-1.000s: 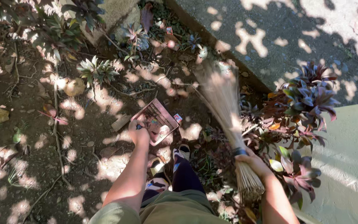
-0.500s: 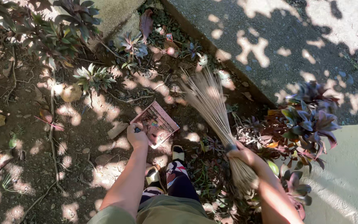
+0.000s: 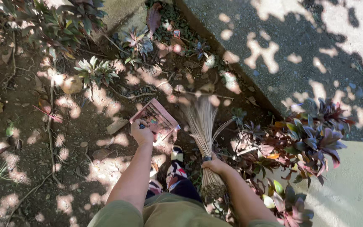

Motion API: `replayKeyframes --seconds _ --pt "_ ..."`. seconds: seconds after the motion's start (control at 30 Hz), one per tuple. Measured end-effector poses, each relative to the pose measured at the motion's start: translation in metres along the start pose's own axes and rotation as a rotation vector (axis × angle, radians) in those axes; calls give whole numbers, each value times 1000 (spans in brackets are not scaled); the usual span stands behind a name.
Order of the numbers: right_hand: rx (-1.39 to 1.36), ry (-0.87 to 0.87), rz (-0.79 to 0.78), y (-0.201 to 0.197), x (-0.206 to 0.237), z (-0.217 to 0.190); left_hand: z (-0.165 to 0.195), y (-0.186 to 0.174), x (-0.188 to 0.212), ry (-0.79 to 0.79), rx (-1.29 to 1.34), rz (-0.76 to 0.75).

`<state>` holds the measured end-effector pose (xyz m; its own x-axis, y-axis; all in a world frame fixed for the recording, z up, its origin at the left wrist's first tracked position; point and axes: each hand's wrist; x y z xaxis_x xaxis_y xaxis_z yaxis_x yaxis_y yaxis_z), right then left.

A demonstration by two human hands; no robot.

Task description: The person sweeps dry leaves and small debris from a garden area using a traditional straw broom and a pink dustpan. They gather the debris into piles and sweep it into the dustpan, moving along the base of plants and tree roots.

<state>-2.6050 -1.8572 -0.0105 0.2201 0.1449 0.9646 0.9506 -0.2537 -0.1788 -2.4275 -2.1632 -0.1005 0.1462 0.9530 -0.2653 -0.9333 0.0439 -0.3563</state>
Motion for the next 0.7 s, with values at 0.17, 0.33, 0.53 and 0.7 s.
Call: replayKeyframes --seconds 0.17,0.33,0.53,0.7 --pt "3 201 -92 -75 94 31 -12 -7 0 -118 -78 -21" --pt "78 -44 212 -122 87 -8 -3 -16 -3 -157 -98 -13" --pt "-21 172 124 -28 -21 -74 3 -26 1 -300 -23 49" --pt "351 59 -91 -10 18 -55 -16 -38 2 -157 -95 71"
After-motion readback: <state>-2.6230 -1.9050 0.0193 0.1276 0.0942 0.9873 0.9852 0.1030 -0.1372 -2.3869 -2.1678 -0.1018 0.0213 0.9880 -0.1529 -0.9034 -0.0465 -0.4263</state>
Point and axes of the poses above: each hand's wrist, its own x-axis away from the middle knuckle, its own y-axis out of the palm, z = x × y, and after that the axes turned 14 degrees about y, right-handed
